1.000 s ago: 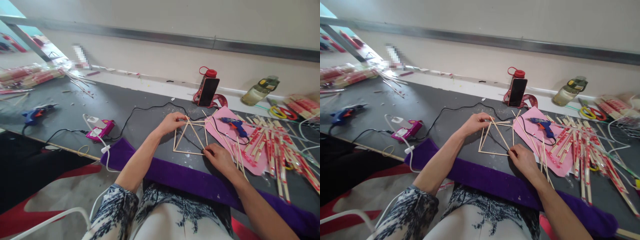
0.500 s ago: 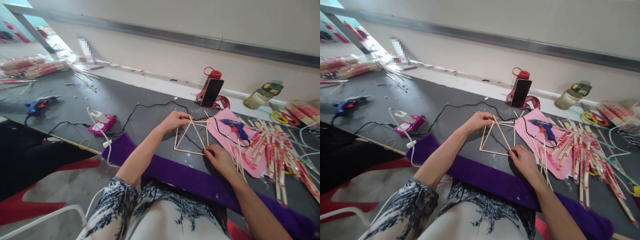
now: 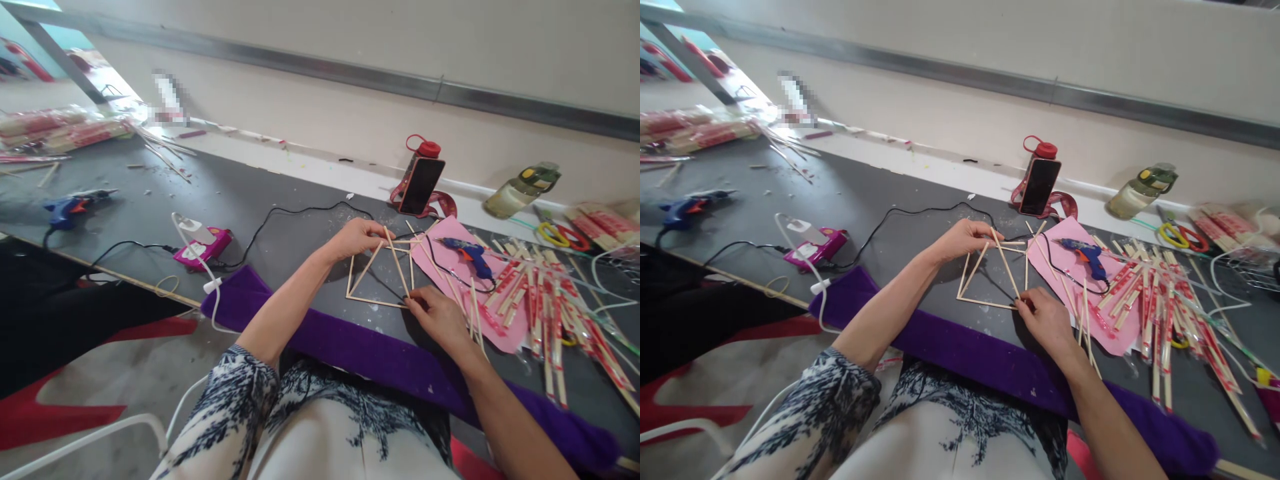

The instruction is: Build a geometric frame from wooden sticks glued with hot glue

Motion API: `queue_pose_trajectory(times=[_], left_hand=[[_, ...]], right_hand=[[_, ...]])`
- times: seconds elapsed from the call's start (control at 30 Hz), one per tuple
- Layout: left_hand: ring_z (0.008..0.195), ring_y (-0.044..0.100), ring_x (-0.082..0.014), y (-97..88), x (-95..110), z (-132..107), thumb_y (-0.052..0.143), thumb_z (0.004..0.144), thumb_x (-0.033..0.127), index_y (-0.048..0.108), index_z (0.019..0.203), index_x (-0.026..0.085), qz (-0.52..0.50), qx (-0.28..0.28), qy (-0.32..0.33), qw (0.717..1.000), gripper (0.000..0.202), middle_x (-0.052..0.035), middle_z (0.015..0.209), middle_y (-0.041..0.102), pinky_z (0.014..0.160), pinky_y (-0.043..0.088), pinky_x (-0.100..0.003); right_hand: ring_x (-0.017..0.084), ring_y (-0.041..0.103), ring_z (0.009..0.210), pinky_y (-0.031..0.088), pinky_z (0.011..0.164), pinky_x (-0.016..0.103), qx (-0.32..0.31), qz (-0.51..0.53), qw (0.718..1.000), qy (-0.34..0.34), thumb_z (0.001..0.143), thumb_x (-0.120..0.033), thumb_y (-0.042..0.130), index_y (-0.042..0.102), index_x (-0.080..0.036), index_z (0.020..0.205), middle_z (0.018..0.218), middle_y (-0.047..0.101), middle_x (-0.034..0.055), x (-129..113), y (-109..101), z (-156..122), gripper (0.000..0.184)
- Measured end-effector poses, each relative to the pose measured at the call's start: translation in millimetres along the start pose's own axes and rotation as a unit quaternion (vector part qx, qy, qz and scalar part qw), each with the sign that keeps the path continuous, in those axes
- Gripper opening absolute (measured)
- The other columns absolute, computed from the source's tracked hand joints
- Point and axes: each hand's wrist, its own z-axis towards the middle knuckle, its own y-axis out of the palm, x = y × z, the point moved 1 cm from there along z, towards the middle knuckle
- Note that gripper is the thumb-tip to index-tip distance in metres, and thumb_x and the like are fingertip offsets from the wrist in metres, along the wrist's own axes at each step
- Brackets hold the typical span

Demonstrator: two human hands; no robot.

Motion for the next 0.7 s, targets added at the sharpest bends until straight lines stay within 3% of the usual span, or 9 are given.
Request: queue_pose_trajectory(times=[0.27, 0.47, 0.57, 0.7], left_hand=[[0.066, 0.058, -0.0094, -5.4, 7.5, 3.7, 0.064, 0.075, 0.024, 0.076, 0.099, 0.013, 0.053, -0.017, 0.025, 0.998, 0.029, -0.0056, 0.094, 0.072, 0.066, 0.046, -0.023], [0.062, 0.060, -0.0095, -7.7, 3.5, 0.1, 0.057, 0.079, 0.018, 0.075, 0.103, 0.012, 0.121, 0.004, 0.001, 0.993, 0.031, -0.0054, 0.091, 0.073, 0.065, 0.048, -0.022], [0.070, 0.064, -0.0121, -8.8, 1.1, -1.4, 0.054, 0.080, 0.017, 0.074, 0.107, 0.013, 0.206, 0.028, 0.004, 0.978, 0.034, -0.0044, 0.090, 0.074, 0.073, 0.050, -0.023], [0.085, 0.067, -0.0143, -10.1, -2.2, -3.6, 0.052, 0.081, 0.016, 0.073, 0.111, 0.016, 0.269, 0.047, -0.001, 0.962, 0.036, -0.0046, 0.105, 0.073, 0.084, 0.050, -0.024]], right_hand=[[0.017, 0.063, 0.071, 0.043, 0.066, 0.030, 0.012, 0.008, 1.000, -0.004, 0.091, -0.038, 0.054, 0.068, -0.020, 0.088, 0.079, 0.064, 0.0020, -2.5, -2.6, 0.1, 0.023], [0.017, 0.064, 0.074, 0.044, 0.068, 0.030, 0.008, 0.011, 1.000, -0.001, 0.091, -0.037, 0.054, 0.067, -0.020, 0.088, 0.081, 0.065, 0.0022, -1.5, -4.4, 1.1, 0.021], [0.018, 0.065, 0.076, 0.045, 0.070, 0.031, 0.006, 0.009, 1.000, -0.008, 0.091, -0.035, 0.054, 0.068, -0.021, 0.088, 0.082, 0.066, 0.0026, -0.2, -3.7, 1.7, 0.020], [0.019, 0.065, 0.077, 0.045, 0.071, 0.031, 0.001, 0.007, 1.000, -0.011, 0.092, -0.034, 0.053, 0.068, -0.021, 0.088, 0.082, 0.067, 0.0028, 1.2, -2.7, 2.1, 0.020]])
